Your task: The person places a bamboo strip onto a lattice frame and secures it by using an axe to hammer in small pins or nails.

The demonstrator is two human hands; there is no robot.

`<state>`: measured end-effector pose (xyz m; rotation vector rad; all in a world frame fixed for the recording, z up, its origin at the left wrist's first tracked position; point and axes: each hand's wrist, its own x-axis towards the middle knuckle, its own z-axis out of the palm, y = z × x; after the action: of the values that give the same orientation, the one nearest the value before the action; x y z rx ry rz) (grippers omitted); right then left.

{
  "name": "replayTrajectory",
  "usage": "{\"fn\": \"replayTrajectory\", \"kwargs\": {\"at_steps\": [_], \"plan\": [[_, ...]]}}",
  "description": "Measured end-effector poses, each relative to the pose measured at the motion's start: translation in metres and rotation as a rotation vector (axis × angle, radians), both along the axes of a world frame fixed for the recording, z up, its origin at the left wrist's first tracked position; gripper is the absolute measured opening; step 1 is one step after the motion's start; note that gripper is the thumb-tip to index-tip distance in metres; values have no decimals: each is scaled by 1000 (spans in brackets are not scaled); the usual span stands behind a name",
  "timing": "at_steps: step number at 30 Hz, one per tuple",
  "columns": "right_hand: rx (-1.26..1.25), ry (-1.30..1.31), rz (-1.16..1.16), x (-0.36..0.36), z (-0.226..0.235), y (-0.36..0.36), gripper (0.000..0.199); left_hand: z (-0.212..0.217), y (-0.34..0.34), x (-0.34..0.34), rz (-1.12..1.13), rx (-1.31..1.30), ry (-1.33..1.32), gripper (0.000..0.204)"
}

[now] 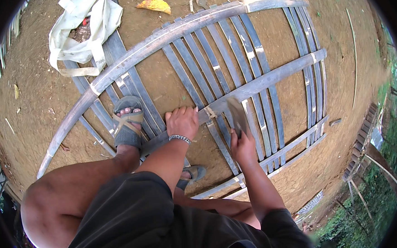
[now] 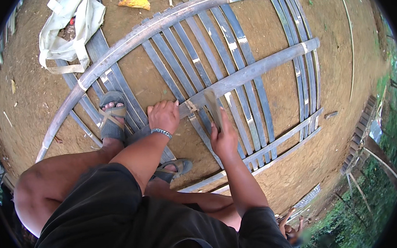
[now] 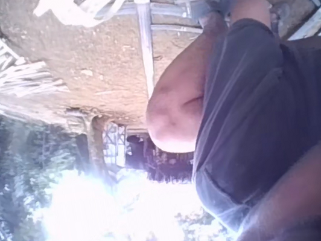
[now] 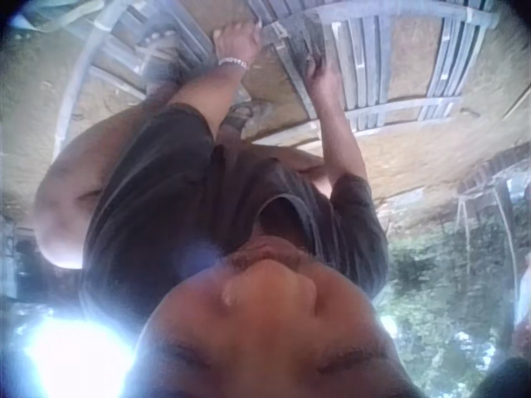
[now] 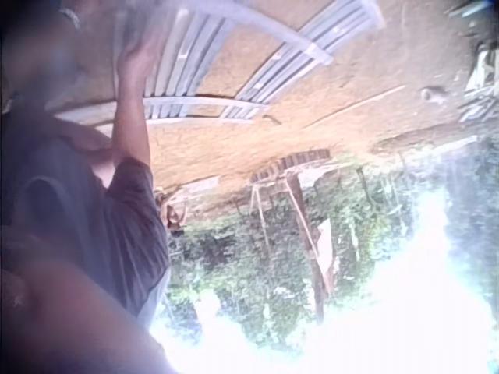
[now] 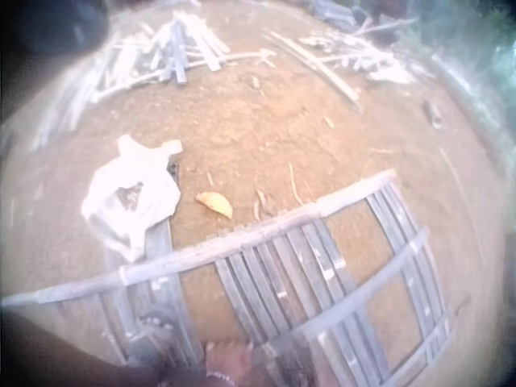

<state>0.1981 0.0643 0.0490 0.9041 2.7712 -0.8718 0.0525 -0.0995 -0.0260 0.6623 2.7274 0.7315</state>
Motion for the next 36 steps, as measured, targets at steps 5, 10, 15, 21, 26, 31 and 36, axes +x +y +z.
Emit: {"fn": "replayTrajectory", "kwargs": {"at_steps": [5, 10, 15, 21, 26, 31, 36], "plan": [[-56, 56, -72, 15, 1, -3, 54, 2, -3, 8, -21, -42, -87, 30], [-55, 186, -173, -1, 17, 3, 32, -2, -2, -3, -13, -37, -26, 29], [-97, 102, -330, -3, 6, 13, 38, 1, -3, 1, -13, 2, -78, 31], [-157, 182, -468, -12, -29, 13, 58, -1, 14, -48, 235, 396, -139, 27], [-190, 113, -562, -15, -39, 5, 59, 17, 89, -217, 248, 589, 117, 29], [-200, -62, -537, -27, -29, 10, 60, 11, 147, -362, 84, 101, 56, 30], [-205, -99, -597, -31, -27, 8, 61, 8, 200, -418, 18, -52, 5, 32]]}}
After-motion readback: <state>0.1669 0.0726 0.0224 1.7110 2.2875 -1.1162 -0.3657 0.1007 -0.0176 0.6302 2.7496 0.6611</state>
